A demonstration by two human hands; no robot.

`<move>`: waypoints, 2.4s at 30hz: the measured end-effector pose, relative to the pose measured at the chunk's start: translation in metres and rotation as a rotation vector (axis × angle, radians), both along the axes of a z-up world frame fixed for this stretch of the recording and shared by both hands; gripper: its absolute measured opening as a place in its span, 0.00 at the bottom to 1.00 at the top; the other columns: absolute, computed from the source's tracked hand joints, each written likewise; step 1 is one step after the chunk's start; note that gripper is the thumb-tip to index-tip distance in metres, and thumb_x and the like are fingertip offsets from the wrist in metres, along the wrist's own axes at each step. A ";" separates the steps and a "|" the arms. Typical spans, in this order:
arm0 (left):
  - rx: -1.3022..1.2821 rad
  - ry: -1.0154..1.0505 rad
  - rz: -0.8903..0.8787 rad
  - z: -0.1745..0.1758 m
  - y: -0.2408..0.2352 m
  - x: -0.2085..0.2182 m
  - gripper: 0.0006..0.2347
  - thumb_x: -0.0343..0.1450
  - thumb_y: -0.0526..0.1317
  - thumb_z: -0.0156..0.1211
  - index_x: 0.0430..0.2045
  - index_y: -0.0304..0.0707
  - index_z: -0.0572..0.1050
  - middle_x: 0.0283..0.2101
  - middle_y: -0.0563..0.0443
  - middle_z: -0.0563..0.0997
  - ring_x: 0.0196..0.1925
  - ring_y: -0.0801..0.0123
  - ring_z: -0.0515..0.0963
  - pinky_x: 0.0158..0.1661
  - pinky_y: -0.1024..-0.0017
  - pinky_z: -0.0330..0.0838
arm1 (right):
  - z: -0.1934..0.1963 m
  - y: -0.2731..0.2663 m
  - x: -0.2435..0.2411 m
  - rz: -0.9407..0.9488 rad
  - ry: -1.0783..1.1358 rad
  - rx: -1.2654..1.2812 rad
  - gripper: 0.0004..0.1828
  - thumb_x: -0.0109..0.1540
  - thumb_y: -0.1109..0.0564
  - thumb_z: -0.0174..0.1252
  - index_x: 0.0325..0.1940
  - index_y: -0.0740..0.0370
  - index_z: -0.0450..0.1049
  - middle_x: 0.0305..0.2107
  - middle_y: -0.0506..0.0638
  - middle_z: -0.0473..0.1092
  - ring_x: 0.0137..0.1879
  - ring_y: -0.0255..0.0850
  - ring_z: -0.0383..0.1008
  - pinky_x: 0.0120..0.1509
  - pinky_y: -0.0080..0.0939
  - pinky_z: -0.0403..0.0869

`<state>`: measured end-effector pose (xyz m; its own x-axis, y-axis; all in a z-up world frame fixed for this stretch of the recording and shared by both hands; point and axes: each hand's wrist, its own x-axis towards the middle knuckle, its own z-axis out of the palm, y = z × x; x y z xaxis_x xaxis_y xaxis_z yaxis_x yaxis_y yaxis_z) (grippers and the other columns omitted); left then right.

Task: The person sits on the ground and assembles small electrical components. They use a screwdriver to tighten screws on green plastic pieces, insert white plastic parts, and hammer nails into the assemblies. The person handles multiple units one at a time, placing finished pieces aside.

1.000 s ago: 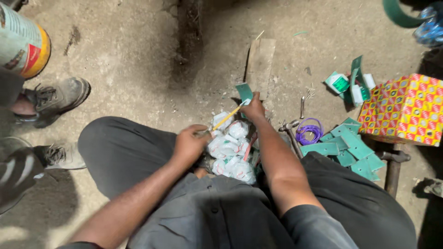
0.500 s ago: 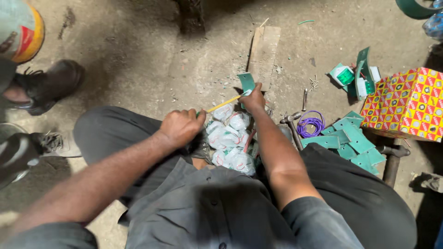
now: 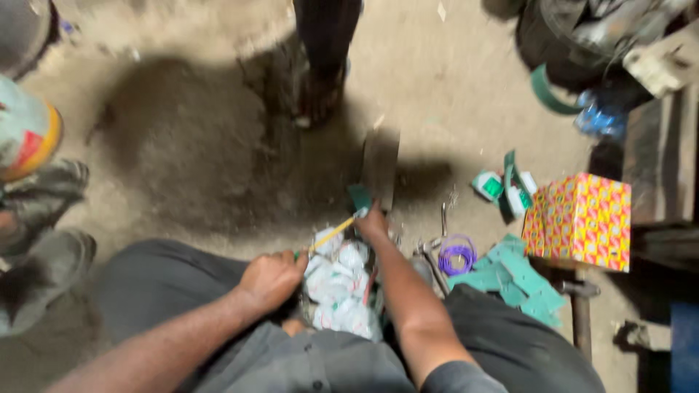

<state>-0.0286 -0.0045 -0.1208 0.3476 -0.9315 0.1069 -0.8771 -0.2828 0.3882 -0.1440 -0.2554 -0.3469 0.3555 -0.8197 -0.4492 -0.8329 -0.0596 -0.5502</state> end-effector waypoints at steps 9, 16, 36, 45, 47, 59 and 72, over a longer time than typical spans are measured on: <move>-0.049 0.690 0.403 -0.025 -0.009 0.003 0.14 0.63 0.44 0.71 0.37 0.35 0.84 0.23 0.46 0.86 0.24 0.59 0.85 0.28 0.59 0.79 | 0.008 -0.041 0.007 0.012 0.010 0.048 0.53 0.51 0.43 0.72 0.71 0.60 0.50 0.52 0.67 0.73 0.56 0.64 0.75 0.59 0.59 0.74; 0.156 -0.361 -0.588 0.022 0.003 0.030 0.20 0.65 0.38 0.61 0.52 0.33 0.75 0.29 0.43 0.78 0.27 0.54 0.81 0.22 0.59 0.75 | -0.013 -0.003 -0.009 0.019 -0.077 0.023 0.47 0.50 0.44 0.75 0.62 0.59 0.54 0.49 0.68 0.73 0.53 0.66 0.75 0.56 0.61 0.73; -0.071 0.133 -0.036 0.047 -0.001 -0.005 0.13 0.65 0.38 0.68 0.42 0.37 0.80 0.30 0.43 0.81 0.30 0.55 0.84 0.28 0.62 0.77 | 0.008 -0.005 -0.009 -0.007 -0.100 0.029 0.51 0.43 0.48 0.79 0.61 0.56 0.54 0.46 0.66 0.75 0.52 0.63 0.77 0.56 0.57 0.74; 0.354 0.336 0.060 0.029 -0.013 0.015 0.15 0.66 0.34 0.61 0.47 0.39 0.79 0.30 0.40 0.82 0.28 0.49 0.83 0.26 0.57 0.76 | 0.008 -0.001 -0.010 0.017 -0.084 0.038 0.48 0.46 0.51 0.75 0.61 0.57 0.54 0.46 0.65 0.76 0.52 0.61 0.78 0.55 0.56 0.75; 0.370 -0.114 -0.307 0.044 -0.017 0.029 0.15 0.67 0.35 0.58 0.48 0.39 0.77 0.29 0.41 0.80 0.26 0.50 0.83 0.24 0.55 0.76 | 0.012 0.003 -0.007 0.008 -0.053 0.037 0.47 0.46 0.51 0.75 0.60 0.57 0.54 0.46 0.65 0.76 0.52 0.61 0.78 0.55 0.55 0.75; 0.101 0.953 0.582 0.033 -0.001 -0.003 0.13 0.65 0.39 0.65 0.43 0.39 0.79 0.29 0.42 0.81 0.27 0.52 0.83 0.26 0.58 0.76 | 0.035 0.004 -0.004 0.033 -0.017 0.041 0.46 0.47 0.51 0.75 0.59 0.56 0.53 0.45 0.65 0.76 0.51 0.62 0.78 0.56 0.56 0.74; 0.041 0.448 0.103 0.027 -0.008 0.012 0.10 0.66 0.41 0.66 0.38 0.40 0.80 0.27 0.41 0.81 0.24 0.53 0.78 0.22 0.56 0.68 | 0.049 0.002 -0.003 0.004 0.002 0.065 0.49 0.46 0.49 0.77 0.61 0.56 0.53 0.47 0.66 0.75 0.54 0.62 0.77 0.58 0.57 0.72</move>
